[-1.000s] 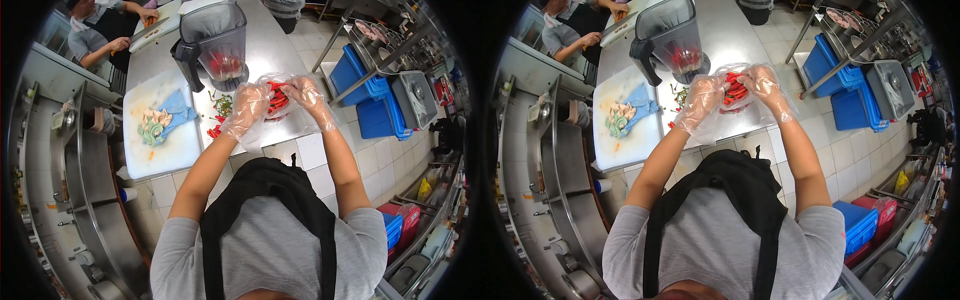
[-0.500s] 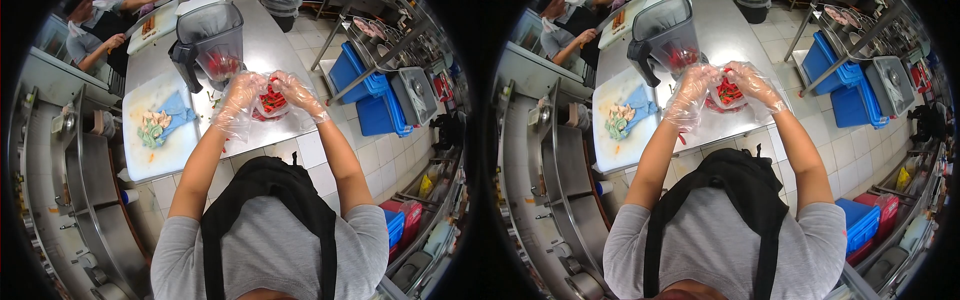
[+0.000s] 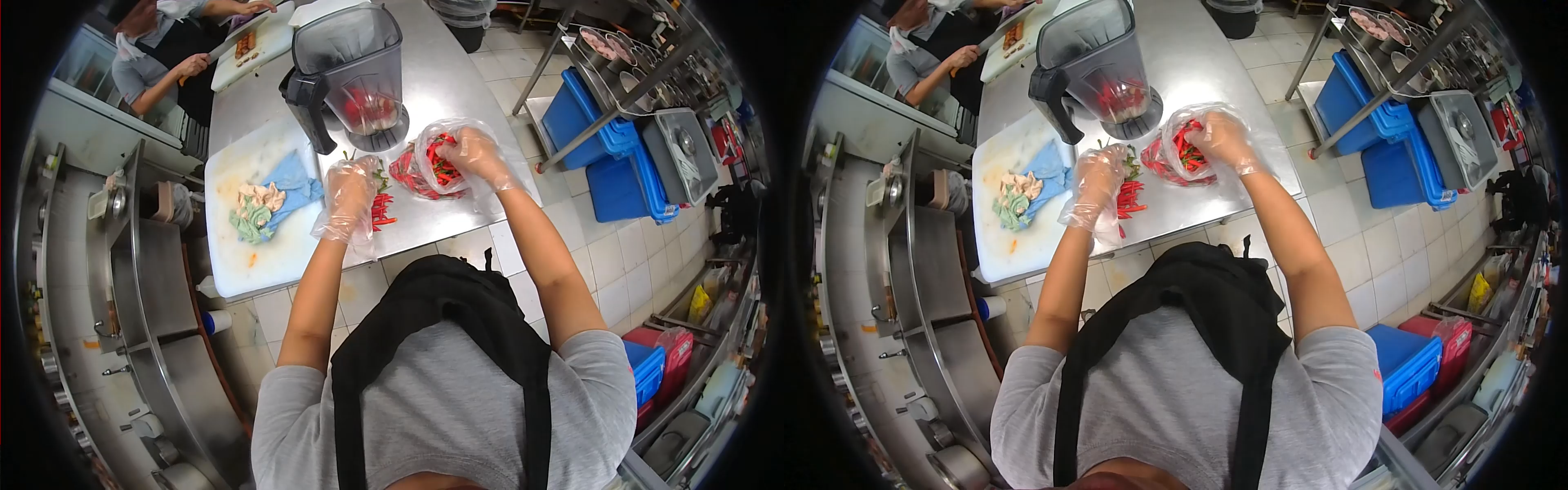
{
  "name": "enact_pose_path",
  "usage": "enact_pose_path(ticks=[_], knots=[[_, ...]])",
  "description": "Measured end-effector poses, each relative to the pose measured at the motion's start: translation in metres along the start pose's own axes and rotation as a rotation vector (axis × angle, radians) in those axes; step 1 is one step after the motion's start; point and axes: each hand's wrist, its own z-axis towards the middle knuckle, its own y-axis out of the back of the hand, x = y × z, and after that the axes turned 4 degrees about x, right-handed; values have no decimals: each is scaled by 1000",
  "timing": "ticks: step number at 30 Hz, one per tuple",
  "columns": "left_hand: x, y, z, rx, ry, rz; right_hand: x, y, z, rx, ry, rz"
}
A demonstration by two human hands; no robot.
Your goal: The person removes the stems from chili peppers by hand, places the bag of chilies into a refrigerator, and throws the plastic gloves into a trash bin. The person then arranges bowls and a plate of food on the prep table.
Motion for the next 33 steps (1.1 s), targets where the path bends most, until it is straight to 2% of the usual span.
enact_pose_path(ticks=[2,4,6,7,9,10,12,13,15,16,17,19,20,24,25,29,30,32,33], knots=[[-4,3,-7,-74,-23,6,-5,3,4,-8,-18,58],[-13,10,-5,-147,-45,10,-26,1,16,-34,-153,-10],[-24,17,4,-318,-176,-194,-44,-4,15,0,-160,10],[-34,22,7,-321,-174,-194,-44,-2,15,29,-169,31],[-57,25,13,-246,-462,-79,-35,6,6,86,-170,9],[-65,17,17,-245,-461,-80,-30,9,1,143,-173,-10],[-81,-4,29,-196,-684,-107,-39,-5,2,142,-165,-128],[-86,-13,31,-196,-685,-107,-40,-8,1,141,-156,-246],[-93,-23,35,-181,-562,27,-44,-2,-3,195,-112,-199],[-90,-23,36,-69,-594,120,-44,2,-6,249,-71,-151],[-84,-22,34,-66,-603,119,-47,2,-8,244,-80,-149],[-77,-19,29,66,-492,209,-49,-4,-10,177,194,-144],[-79,-19,36,229,-406,268,-49,-8,-10,175,187,-140],[-77,-12,30,151,-406,262,-40,-14,-7,216,287,-389],[-76,-9,29,123,-419,183,-39,-13,-8,264,323,-492],[-74,-8,35,29,-401,-107,-29,14,-10,370,328,-525],[-72,-6,38,23,-394,-109,-31,23,-8,306,295,-368],[-70,-4,39,-19,-345,-398,-31,34,-4,205,215,-82],[-73,2,37,-19,-341,-399,-34,33,-2,209,215,-83]])
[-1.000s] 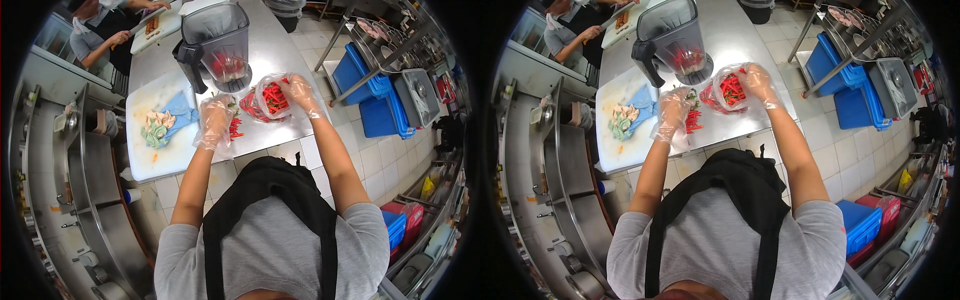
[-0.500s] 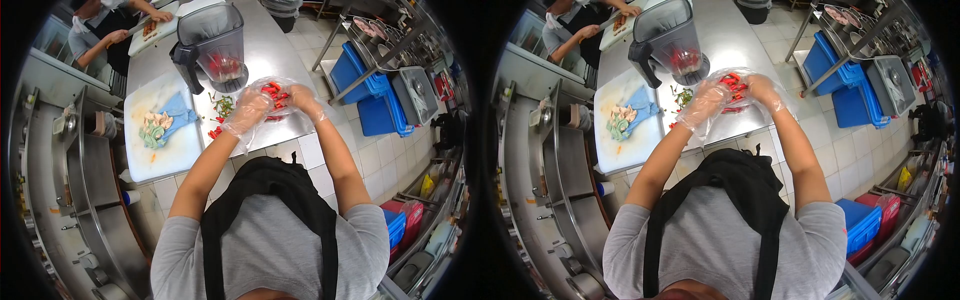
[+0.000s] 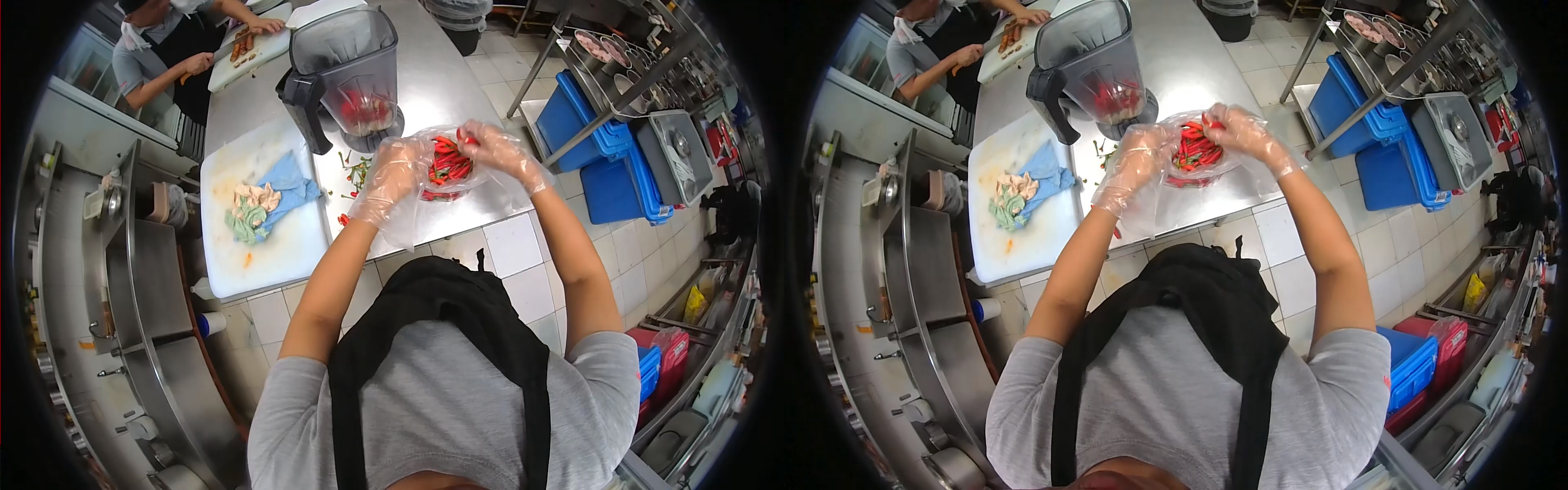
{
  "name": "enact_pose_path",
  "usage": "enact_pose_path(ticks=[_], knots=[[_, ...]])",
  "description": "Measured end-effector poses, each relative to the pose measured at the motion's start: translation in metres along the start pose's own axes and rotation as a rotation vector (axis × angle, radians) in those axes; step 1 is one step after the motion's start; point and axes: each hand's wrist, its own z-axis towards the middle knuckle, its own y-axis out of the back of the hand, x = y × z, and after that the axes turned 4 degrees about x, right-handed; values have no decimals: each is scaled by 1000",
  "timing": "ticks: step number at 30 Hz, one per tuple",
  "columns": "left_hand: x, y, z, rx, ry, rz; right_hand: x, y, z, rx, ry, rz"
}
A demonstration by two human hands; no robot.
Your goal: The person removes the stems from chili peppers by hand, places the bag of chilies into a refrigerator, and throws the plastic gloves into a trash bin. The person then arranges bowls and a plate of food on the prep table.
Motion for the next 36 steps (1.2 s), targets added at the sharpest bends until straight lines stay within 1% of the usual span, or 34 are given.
enact_pose_path(ticks=[2,3,4,5,6,7,8,9,13,15,16,18,19,21,22,24,25,26,27,28,29,31,32,34,35,36], knots=[[-12,8,6,-120,13,-80,-9,-1,4,-103,-20,534],[-21,14,9,-121,12,-80,-10,2,5,-58,-7,606],[-30,19,13,-50,75,-145,-9,-1,5,-57,-5,604],[-36,20,14,20,139,-210,-4,-7,5,-75,29,913],[-33,14,17,15,141,-209,-1,-12,3,-90,64,1222],[-29,6,20,28,157,-245,4,-11,0,-85,66,1220],[-23,-1,23,42,171,-281,8,-10,-4,-73,-5,1204],[-25,1,24,47,127,-265,10,-10,-6,-63,-76,1186],[-28,2,21,-12,113,-237,26,-8,-2,-101,-16,1153],[-17,-6,23,-39,-37,74,38,-4,-5,-143,-249,1140],[-15,-9,22,-36,-39,73,31,-7,-3,-145,-251,1141],[-14,-11,21,-49,151,-448,16,-10,1,108,-326,1491],[-15,-11,21,-50,153,-450,17,-12,-1,110,-328,1490],[-19,-7,24,37,296,-760,22,-15,-3,106,-285,1721],[-22,-3,21,36,296,-760,22,-14,-1,106,-285,1720],[-24,8,9,-84,197,-1320,22,-11,2,60,-240,1642],[-15,15,4,-152,5,-1266,29,-8,3,64,-240,1643],[-5,25,-6,-156,9,-1262,36,-5,5,-24,-269,1636],[-5,43,-18,-157,192,-825,42,-4,7,-112,-295,1628],[-3,57,-29,-149,357,-381,45,-5,10,-108,-293,1635],[4,60,-41,-149,363,-377,48,-8,11,-61,-285,1678],[26,54,-64,-197,401,-244,57,-14,17,-2,-275,1720],[41,46,-71,-206,409,-243,61,-19,20,19,-317,1708],[63,35,-79,-225,365,-88,67,-26,24,59,-359,1692],[68,33,-81,-210,373,19,71,-30,25,141,-410,1599],[75,32,-83,-216,387,20,74,-35,27,221,-458,1503]])
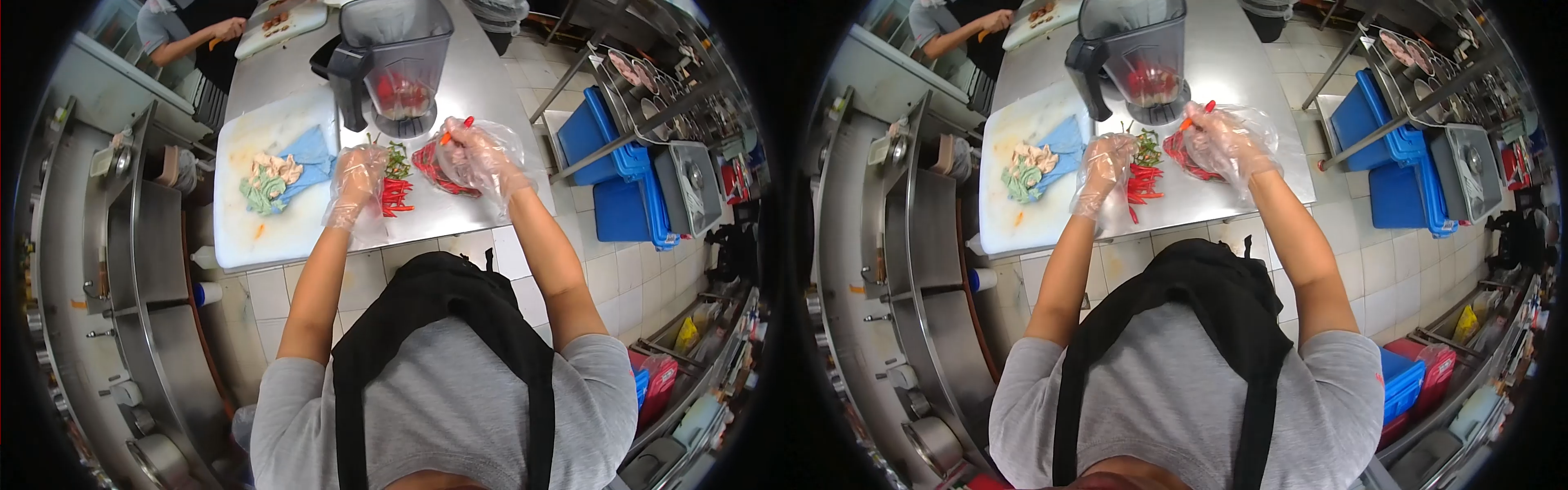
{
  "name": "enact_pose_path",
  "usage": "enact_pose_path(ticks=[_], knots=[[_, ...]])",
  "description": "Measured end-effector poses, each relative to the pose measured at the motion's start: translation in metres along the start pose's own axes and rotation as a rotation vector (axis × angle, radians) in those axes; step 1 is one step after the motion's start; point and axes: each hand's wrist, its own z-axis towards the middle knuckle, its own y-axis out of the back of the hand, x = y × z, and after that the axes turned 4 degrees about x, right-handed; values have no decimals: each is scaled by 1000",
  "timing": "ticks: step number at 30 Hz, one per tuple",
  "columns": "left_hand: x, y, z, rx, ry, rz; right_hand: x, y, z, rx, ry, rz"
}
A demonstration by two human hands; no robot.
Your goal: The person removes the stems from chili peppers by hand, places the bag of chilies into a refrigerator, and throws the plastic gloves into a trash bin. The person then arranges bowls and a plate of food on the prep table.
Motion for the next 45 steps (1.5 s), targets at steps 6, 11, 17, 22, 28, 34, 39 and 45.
enact_pose_path(ticks=[6,11,17,22,28,34,39,45], knots=[[10,18,14,-23,-144,-41,-48,-67,22,58,413,-1112],[1,24,25,169,23,-33,-105,-93,48,-175,509,-1630],[1,16,29,170,-74,110,-108,-89,48,-273,758,-1632],[18,6,22,67,-88,98,-22,-43,-5,-194,983,-1403],[-35,-18,-75,-225,-186,-167,4,68,-26,-316,607,-1361],[-15,-30,-75,-35,-403,495,-11,82,-21,-74,689,-1666],[-10,-18,-67,-91,-358,499,-4,76,-24,-60,406,-1842],[-60,-5,-37,-238,-368,343,15,87,-31,-70,577,-1505]])
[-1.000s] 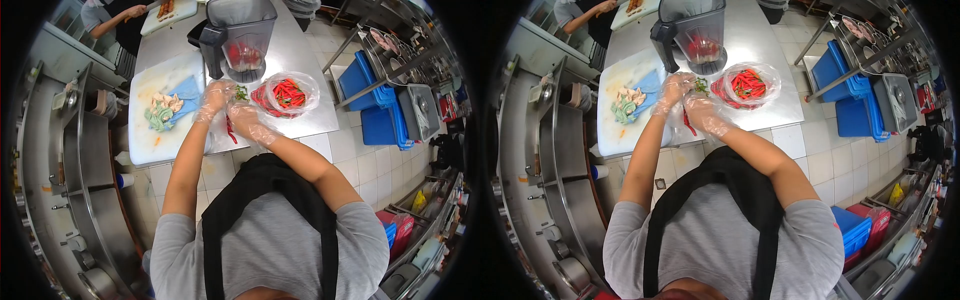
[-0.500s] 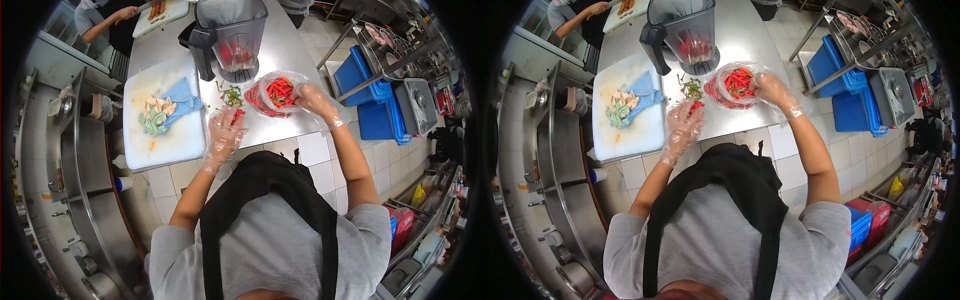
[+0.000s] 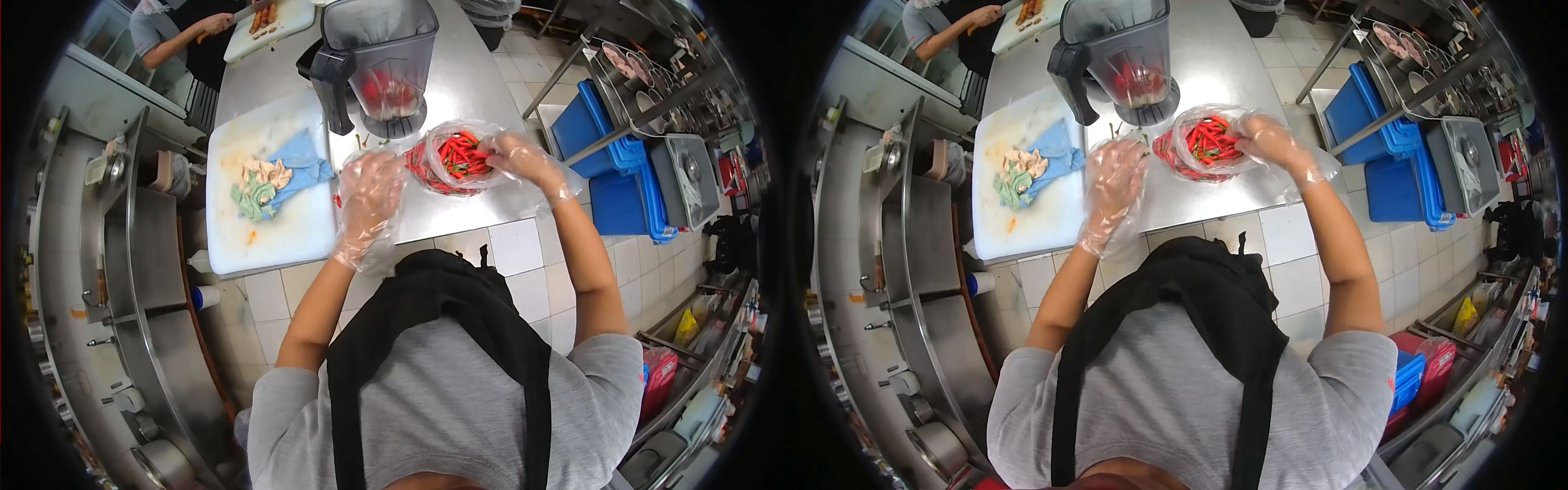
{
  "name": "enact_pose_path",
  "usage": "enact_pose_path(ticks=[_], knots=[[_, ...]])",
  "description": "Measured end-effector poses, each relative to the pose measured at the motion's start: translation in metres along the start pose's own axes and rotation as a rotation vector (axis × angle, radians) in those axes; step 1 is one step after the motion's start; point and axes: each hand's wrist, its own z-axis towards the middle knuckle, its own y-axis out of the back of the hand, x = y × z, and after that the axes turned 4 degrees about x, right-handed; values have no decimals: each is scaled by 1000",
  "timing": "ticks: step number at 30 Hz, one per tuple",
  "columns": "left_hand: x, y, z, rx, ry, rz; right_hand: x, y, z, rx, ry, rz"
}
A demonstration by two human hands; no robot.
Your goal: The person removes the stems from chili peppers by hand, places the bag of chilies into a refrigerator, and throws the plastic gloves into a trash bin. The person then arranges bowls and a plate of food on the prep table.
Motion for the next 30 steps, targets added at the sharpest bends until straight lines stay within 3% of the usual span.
enact_pose_path(ticks=[1,3,4,6,8,14,16,19,21,28,30], knots=[[-5,-2,14,-19,-42,-128,9,8,0,4,1,0],[-23,-4,37,-37,-87,-260,25,21,2,5,-290,312],[-35,-3,48,4,-102,-321,22,17,3,7,-251,631],[-52,-7,66,39,-123,-382,30,15,3,-41,-249,738],[-61,-12,81,238,4,-596,32,10,5,-112,-267,899],[-63,-32,79,347,181,-743,66,6,-3,-260,-391,1204],[-66,-30,81,350,143,-671,66,6,-5,-261,-423,1285],[-67,-29,81,324,68,-672,35,-12,-5,-225,-519,1163],[-66,-29,79,305,29,-751,18,-17,-7,46,-409,1665],[-54,-54,76,477,122,-818,17,-12,-6,145,-490,1802],[-54,-49,77,556,146,-879,19,-8,-6,16,-556,1684]])
